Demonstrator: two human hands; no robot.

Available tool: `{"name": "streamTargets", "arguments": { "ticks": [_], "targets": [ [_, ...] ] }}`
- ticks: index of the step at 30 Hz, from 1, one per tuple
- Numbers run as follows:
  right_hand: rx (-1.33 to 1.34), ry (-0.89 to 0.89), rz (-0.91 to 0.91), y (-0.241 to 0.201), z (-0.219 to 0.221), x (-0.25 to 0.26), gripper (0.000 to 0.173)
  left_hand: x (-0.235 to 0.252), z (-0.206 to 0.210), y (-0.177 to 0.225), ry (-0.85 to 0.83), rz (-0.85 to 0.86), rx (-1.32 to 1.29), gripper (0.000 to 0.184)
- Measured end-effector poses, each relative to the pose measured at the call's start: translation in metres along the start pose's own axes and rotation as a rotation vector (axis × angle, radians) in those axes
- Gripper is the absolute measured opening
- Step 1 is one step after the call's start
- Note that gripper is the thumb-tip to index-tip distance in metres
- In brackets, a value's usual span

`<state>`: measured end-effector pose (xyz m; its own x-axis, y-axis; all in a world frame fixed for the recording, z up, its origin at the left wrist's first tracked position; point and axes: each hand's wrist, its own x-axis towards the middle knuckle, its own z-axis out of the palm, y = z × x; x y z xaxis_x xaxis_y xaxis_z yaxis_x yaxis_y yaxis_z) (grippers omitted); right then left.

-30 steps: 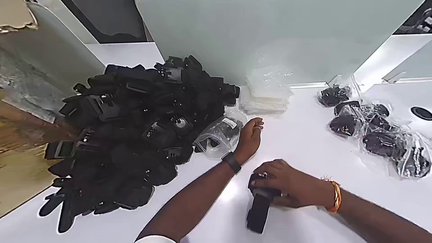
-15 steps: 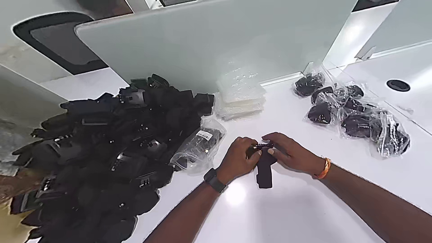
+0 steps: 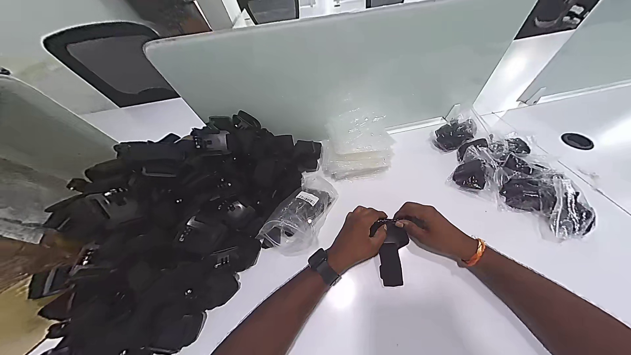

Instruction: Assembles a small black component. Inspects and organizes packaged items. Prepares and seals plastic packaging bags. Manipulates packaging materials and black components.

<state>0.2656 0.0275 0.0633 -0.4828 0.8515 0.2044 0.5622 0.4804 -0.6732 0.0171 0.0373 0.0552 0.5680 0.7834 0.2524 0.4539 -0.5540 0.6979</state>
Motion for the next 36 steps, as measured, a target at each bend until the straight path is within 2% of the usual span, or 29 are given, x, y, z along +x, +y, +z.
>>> {"name": "streamTargets", "arguments": {
  "ticks": [9, 15, 22, 25, 28, 30, 33, 36],
  "targets": [
    [-0.053, 0.155, -0.045, -0.005, 0.01, -0.002, 0.026, 0.001, -0.009, -0.001, -0.035, 0.004, -0.049, 0.033],
    [-0.344, 0.182, -0.153, -0.015, 0.011, -0.003, 0.032, 0.002, -0.014, -0.002, -0.078, 0.014, -0.108, 0.03],
    [-0.611, 0.284, -0.391, -0.014, 0.005, -0.004, 0.025, 0.001, -0.01, -0.002, -0.081, 0.01, -0.172, 0.029],
    [-0.532, 0.296, -0.33, -0.013, 0.005, -0.002, 0.026, 0.001, -0.008, -0.003, -0.011, 0.062, -0.116, 0.03],
    [-0.257, 0.237, -0.186, -0.008, 0.002, 0.0, 0.035, 0.001, -0.007, -0.002, 0.036, 0.083, -0.068, 0.031],
    [-0.084, 0.152, -0.136, -0.005, -0.001, 0.002, 0.034, 0.001, -0.008, -0.001, 0.047, 0.082, -0.057, 0.03],
    [0.041, 0.042, -0.047, -0.005, -0.001, 0.001, 0.033, 0.0, -0.008, -0.002, 0.04, 0.077, -0.027, 0.032],
    [0.13, 0.043, -0.029, -0.006, 0.001, 0.002, 0.03, 0.001, -0.008, -0.002, 0.035, 0.077, -0.022, 0.032]
  ]
}}
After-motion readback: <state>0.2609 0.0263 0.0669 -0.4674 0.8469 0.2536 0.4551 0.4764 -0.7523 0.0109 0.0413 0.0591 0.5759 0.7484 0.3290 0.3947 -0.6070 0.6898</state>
